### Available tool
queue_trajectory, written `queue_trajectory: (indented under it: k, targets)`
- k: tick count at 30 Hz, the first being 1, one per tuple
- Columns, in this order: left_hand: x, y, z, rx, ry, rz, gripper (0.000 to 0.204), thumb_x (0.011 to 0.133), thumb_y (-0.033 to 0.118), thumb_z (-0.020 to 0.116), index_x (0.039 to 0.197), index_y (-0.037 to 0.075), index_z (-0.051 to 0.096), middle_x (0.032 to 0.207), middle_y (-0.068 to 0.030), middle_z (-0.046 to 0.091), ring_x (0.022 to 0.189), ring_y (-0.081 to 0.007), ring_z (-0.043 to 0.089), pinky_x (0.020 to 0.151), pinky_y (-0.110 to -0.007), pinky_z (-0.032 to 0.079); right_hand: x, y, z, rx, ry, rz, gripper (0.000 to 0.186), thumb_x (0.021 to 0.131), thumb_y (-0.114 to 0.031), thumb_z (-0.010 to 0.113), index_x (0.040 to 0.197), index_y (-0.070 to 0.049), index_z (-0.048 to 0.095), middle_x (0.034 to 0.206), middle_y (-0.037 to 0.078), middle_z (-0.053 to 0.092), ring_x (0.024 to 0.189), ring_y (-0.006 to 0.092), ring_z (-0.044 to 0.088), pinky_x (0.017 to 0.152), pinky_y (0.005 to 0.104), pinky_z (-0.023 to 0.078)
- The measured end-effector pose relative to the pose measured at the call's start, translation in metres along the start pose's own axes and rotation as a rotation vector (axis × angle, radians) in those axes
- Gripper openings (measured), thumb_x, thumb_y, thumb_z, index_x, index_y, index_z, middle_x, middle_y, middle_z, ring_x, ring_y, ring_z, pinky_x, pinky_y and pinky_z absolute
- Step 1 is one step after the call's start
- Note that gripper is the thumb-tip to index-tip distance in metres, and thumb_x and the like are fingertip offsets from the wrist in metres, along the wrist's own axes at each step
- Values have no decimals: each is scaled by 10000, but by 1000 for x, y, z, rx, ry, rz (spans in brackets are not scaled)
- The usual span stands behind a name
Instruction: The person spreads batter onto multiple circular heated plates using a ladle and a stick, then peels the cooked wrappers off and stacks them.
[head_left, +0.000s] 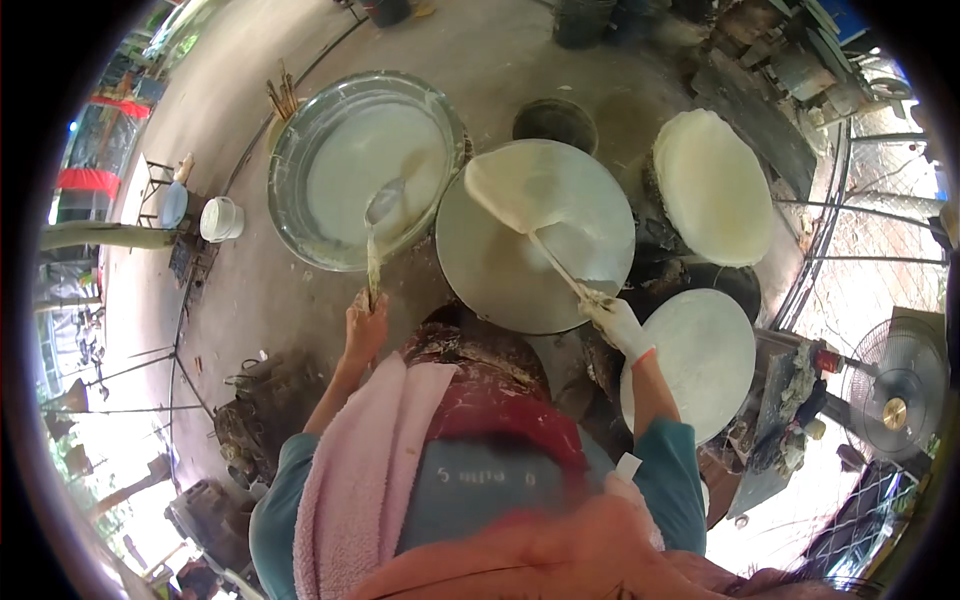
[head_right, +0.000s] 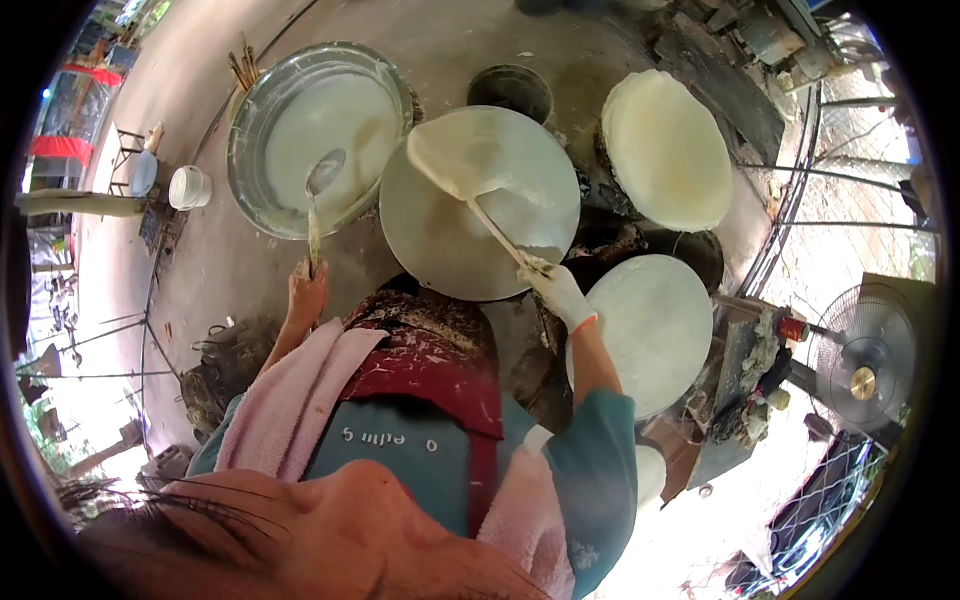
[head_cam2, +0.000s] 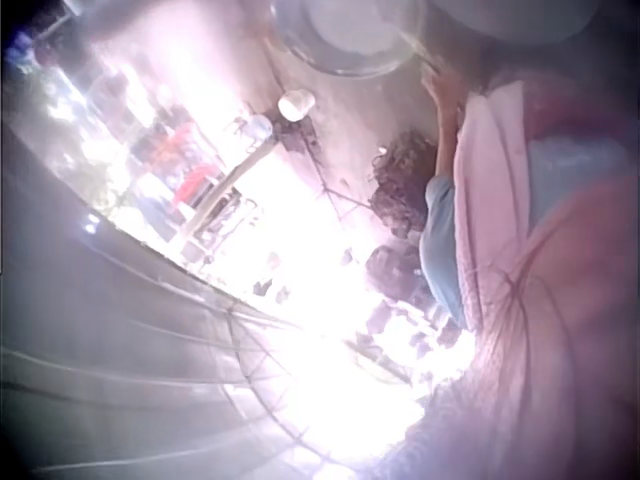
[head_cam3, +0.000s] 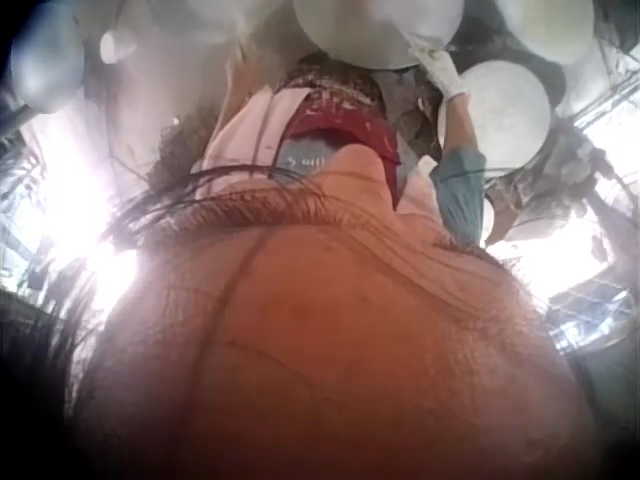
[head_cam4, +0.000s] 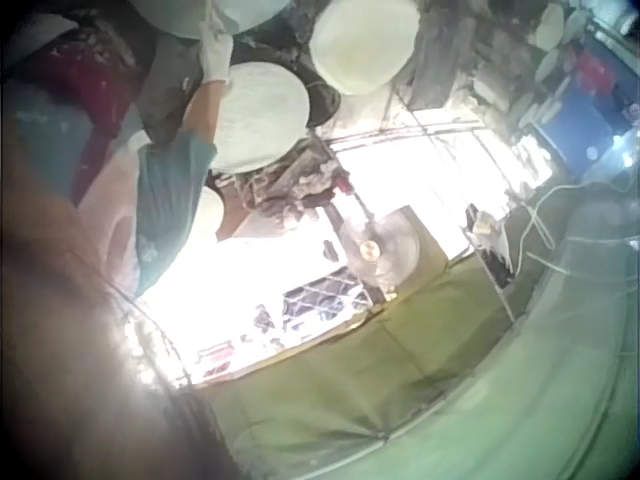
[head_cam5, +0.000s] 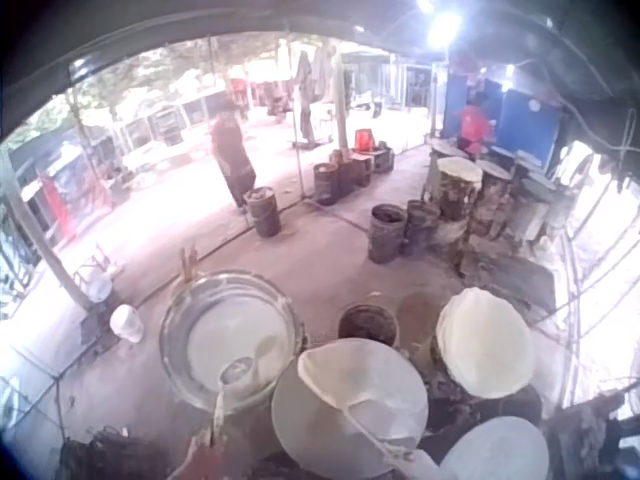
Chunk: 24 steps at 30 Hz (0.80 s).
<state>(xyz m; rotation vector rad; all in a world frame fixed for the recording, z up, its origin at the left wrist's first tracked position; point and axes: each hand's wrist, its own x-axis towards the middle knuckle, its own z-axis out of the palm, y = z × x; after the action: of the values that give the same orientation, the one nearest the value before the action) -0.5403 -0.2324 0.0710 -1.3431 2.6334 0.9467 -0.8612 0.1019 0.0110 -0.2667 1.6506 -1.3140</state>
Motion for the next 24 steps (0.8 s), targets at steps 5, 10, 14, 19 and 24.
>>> queue_trajectory:
  k: [5, 10, 14, 19, 24]
  targets:
    - [-1, -44, 20, 762, 460, 673, 267, 806, 100, 570, 1062, 27, 591, 922, -196, 564, 837, -361, 552, 646, -410, 438, 23, -27, -37, 48, 81, -28, 350, 836, -51, 655, 1170, 22, 577, 916, 33, 620, 762, 64, 550, 647, 179, 447]
    - [-22, -9, 1, -21, 146, -65, 226, 871, 174, 543, 935, -43, 546, 794, -240, 595, 745, -355, 595, 627, -443, 444, -5, -74, -11, -129, -129, 281, 372, 813, -150, 711, 1159, -53, 615, 693, -80, 533, 515, -8, 394, 436, 172, 286]
    - [-21, -19, 4, 40, 172, 91, 249, 862, 173, 562, 953, -57, 534, 817, -247, 585, 778, -361, 584, 665, -460, 432, 11, -34, -49, -78, -89, -3, 370, 828, -54, 669, 1185, -10, 583, 886, -19, 623, 726, 56, 545, 626, 182, 445]
    - [26, -41, 12, 102, 52, 174, 282, 872, 187, 563, 1056, -27, 554, 877, -252, 600, 828, -385, 579, 717, -464, 442, 34, -72, -34, -196, -121, 203, 226, 852, -120, 651, 1062, -37, 644, 739, -32, 566, 585, 49, 478, 517, 205, 402]
    - [74, -12, 33, 232, 128, 282, 368, 895, 245, 522, 1152, -19, 542, 1030, -274, 592, 955, -382, 579, 813, -455, 463, -10, -64, -27, -156, -191, 150, 245, 831, -49, 657, 1068, 6, 631, 872, 15, 605, 738, 103, 581, 639, 217, 489]
